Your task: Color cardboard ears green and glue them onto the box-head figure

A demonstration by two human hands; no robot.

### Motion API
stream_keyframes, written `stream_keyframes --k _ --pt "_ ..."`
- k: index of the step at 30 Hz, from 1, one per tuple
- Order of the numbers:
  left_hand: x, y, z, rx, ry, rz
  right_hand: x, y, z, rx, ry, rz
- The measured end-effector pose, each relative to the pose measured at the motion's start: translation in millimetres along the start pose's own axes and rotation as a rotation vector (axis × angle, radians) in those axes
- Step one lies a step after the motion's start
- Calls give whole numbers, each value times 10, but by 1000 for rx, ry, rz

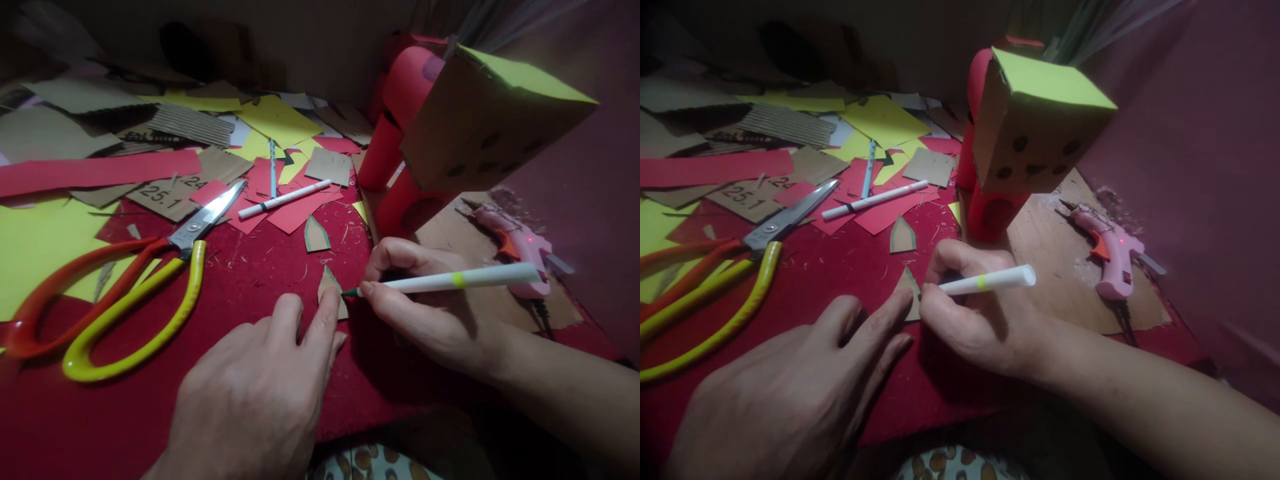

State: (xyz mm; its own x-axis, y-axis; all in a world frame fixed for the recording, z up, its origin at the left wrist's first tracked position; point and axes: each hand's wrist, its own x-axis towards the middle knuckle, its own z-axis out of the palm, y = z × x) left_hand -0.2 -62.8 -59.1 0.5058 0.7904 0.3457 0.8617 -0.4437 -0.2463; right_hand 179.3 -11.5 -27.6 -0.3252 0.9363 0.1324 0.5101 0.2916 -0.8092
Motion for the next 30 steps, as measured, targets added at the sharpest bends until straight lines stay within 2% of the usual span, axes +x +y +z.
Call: stream_keyframes --k 19,30 --pt "-18 -7 23 -32 49 28 -13 10 10 -17 40 -9" --pt "7 0 12 -38 45 24 -6 43 1 47 3 0"
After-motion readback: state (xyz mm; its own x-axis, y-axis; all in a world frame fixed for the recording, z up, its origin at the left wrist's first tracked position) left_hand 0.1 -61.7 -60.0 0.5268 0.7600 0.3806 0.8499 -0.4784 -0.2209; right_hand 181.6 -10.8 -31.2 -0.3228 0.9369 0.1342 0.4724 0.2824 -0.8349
